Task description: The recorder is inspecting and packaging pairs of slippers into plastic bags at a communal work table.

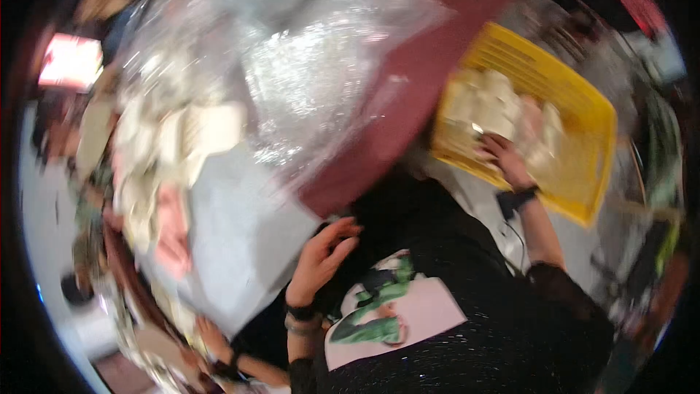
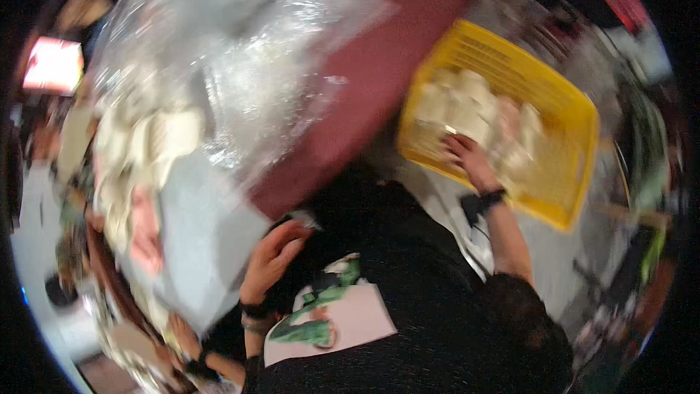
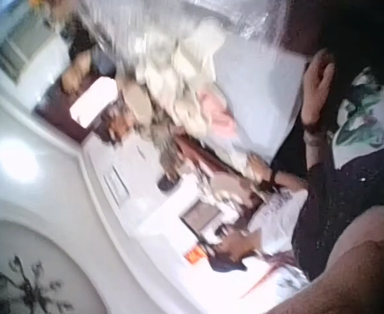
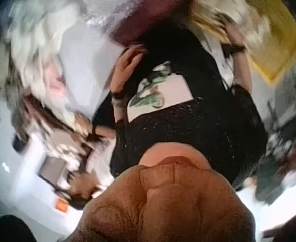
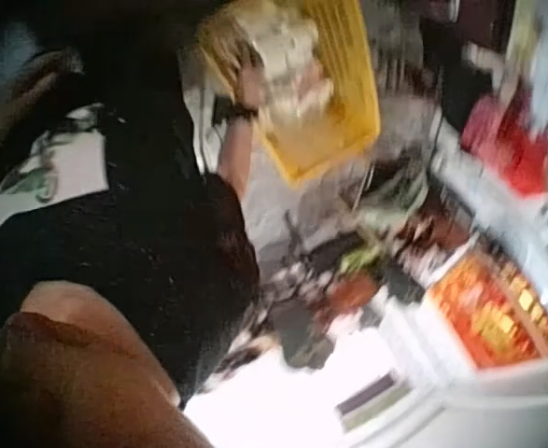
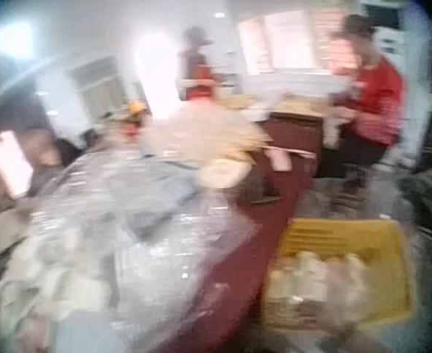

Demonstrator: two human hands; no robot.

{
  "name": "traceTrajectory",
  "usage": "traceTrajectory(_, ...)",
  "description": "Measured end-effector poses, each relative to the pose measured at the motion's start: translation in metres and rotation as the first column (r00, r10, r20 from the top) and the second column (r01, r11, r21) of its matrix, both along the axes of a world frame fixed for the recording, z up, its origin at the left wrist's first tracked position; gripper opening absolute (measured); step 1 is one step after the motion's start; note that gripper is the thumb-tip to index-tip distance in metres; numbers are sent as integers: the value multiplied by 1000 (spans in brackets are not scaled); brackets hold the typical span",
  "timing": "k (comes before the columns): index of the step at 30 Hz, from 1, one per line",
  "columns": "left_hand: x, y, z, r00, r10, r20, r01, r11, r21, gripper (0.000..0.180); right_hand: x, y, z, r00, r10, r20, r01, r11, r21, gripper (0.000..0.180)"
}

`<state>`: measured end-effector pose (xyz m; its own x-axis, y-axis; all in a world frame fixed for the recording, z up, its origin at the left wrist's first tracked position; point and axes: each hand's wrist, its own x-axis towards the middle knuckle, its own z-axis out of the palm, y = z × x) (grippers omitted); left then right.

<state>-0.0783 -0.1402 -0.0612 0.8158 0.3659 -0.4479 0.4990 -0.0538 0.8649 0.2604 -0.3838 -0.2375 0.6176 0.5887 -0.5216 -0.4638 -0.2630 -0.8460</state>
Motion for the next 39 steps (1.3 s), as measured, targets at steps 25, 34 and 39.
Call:
traceTrajectory(25, -255, 181, 28, 571, 707, 417, -723, 192, 663, 84, -147, 179, 349, -467, 367, 804, -810, 187, -556, 30)
traceTrajectory(34, -254, 195, 46, 516, 833, 199, -634, 216, 742, 98, -167, 219, 304, -380, 356, 854, -892, 102, -440, 21)
traceTrajectory(39, -224, 147, 51, 337, 825, 454, -930, 368, 22, 77, -157, 217, 284, -307, 575, 758, -885, 122, -450, 18)
